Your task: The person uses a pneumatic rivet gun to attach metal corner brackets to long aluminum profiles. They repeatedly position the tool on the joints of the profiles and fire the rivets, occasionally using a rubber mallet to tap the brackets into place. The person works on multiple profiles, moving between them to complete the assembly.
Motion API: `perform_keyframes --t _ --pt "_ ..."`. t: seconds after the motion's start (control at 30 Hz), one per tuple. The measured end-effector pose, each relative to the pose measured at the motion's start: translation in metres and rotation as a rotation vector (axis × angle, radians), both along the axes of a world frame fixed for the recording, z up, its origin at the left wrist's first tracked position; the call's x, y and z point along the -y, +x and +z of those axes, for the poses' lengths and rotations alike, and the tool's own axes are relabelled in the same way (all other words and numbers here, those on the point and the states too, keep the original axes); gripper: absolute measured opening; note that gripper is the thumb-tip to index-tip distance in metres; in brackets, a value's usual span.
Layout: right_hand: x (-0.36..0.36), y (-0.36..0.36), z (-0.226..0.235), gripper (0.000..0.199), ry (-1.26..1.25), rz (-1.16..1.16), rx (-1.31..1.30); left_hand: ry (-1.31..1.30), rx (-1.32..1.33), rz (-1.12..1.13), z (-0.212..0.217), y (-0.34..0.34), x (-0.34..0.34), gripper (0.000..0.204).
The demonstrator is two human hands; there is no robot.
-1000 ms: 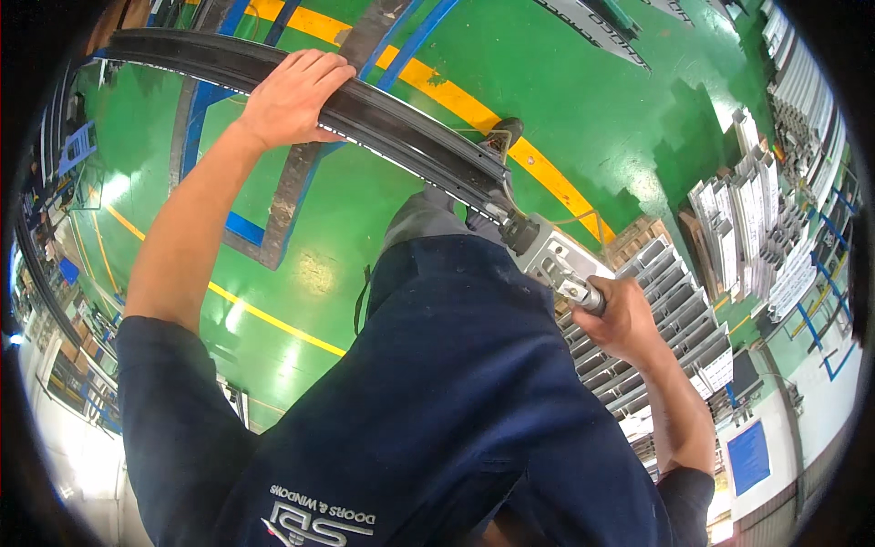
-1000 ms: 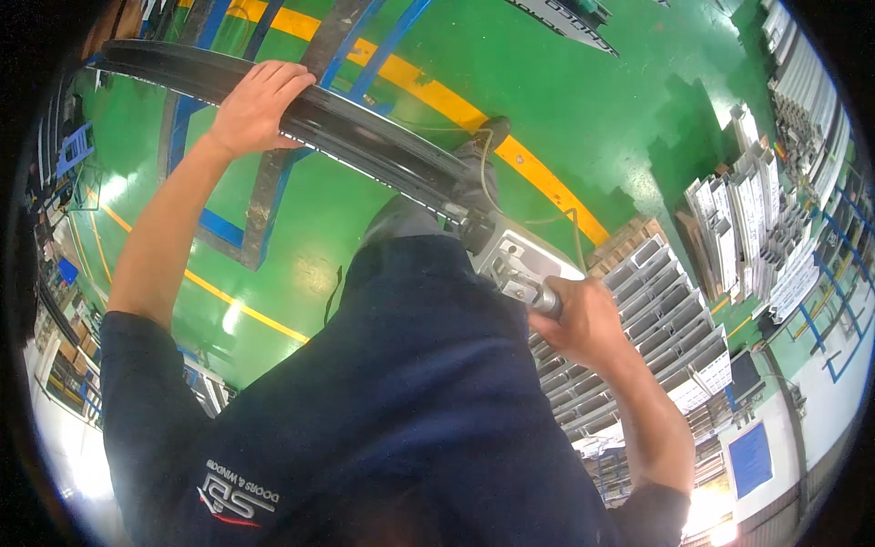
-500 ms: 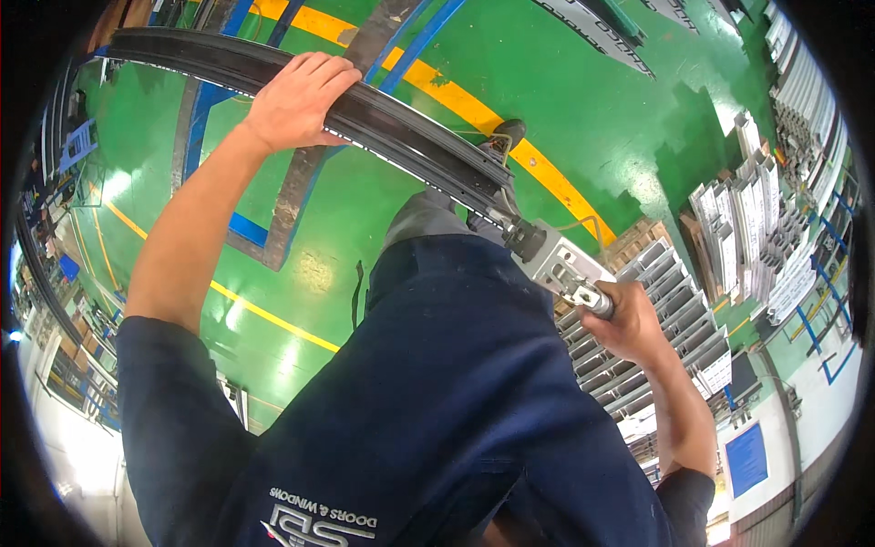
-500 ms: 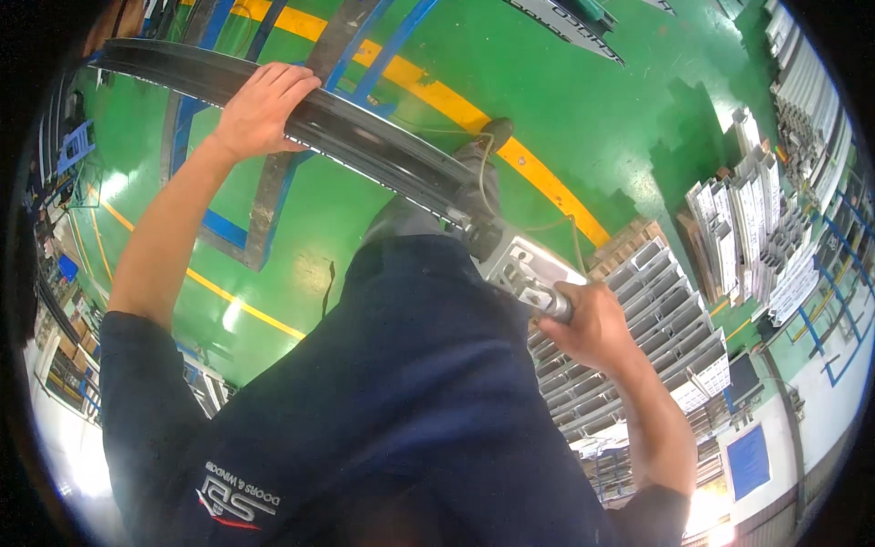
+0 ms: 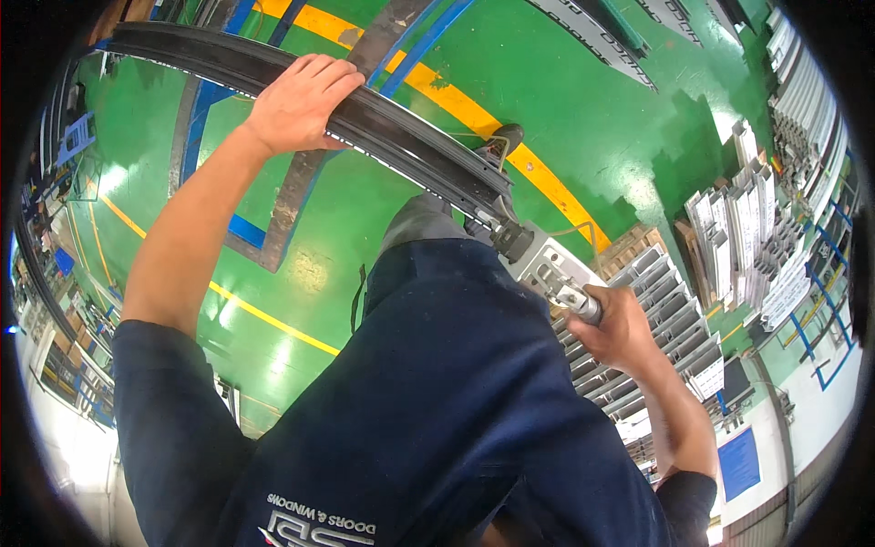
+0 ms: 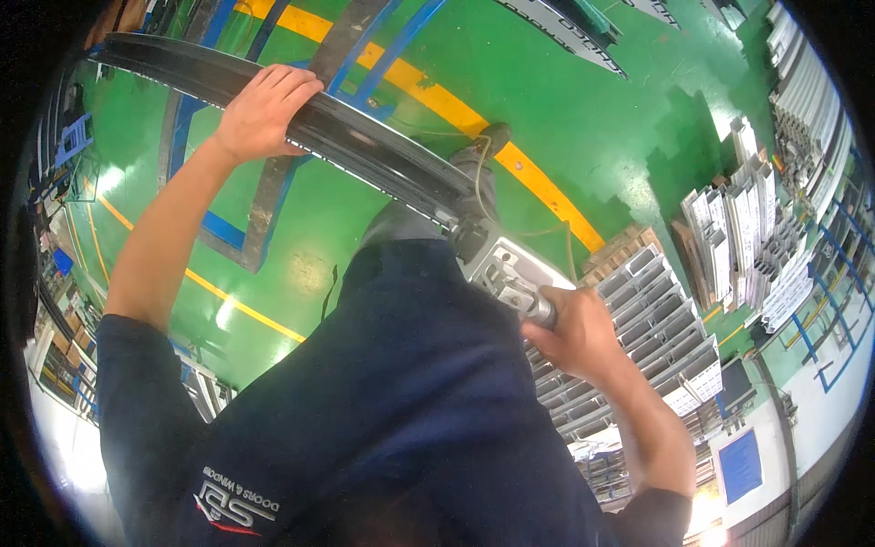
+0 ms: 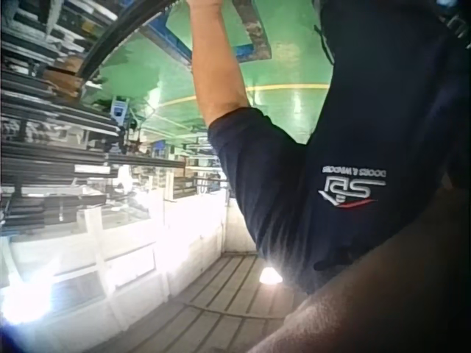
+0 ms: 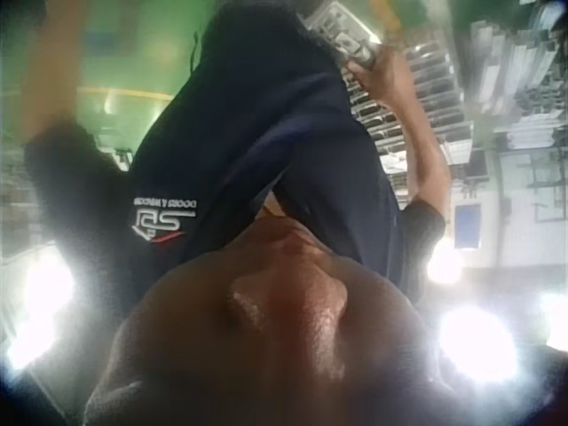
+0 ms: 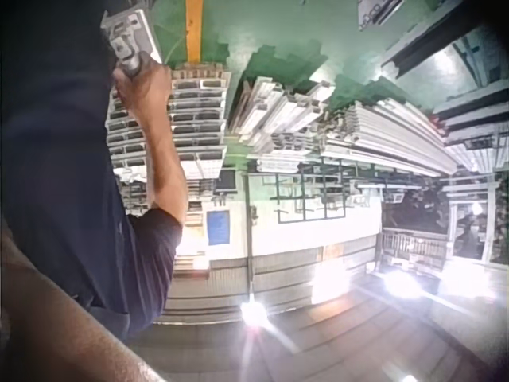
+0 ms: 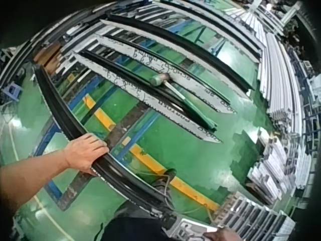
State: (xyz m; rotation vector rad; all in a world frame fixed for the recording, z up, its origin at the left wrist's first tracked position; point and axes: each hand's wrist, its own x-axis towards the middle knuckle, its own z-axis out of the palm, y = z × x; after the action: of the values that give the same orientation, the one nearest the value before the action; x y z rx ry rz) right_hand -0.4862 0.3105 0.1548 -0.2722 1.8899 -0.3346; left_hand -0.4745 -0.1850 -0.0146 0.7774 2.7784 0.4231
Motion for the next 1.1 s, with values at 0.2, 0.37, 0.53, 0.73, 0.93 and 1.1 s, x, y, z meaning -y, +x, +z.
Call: perform_keyframes --t 0.2,0.37,0.53,0.73,0.93,1.1 --pt "0.006 -0.001 0.001 0.028 -0.012 -0.002 0.002 -0.002 -0.005 0.006 0.001 -0.001 -0.002 0.102" --pt "0.008 -0.003 -0.001 0.03 0.007 -0.022 -0.02 -0.024 0.002 0.008 0.003 0.0 -0.003 0.101" --pt "0.014 0.002 0.003 0.029 -0.031 0.022 -0.086 -0.004 0.006 0.005 0.004 -0.001 -0.005 0.098" --pt "0.015 -0.007 -0.003 0.03 -0.019 0.015 -0.034 -0.012 0.027 0.019 0.005 -0.001 -0.007 0.098" --pt "0.016 -0.015 0.001 0.031 -0.024 0.029 -0.016 -0.008 0.031 0.016 0.002 -0.001 -0.004 0.098" --pt "0.019 -0.012 0.0 0.028 -0.206 0.033 -0.208 -0.032 0.054 0.062 0.006 -0.008 0.001 0.097"
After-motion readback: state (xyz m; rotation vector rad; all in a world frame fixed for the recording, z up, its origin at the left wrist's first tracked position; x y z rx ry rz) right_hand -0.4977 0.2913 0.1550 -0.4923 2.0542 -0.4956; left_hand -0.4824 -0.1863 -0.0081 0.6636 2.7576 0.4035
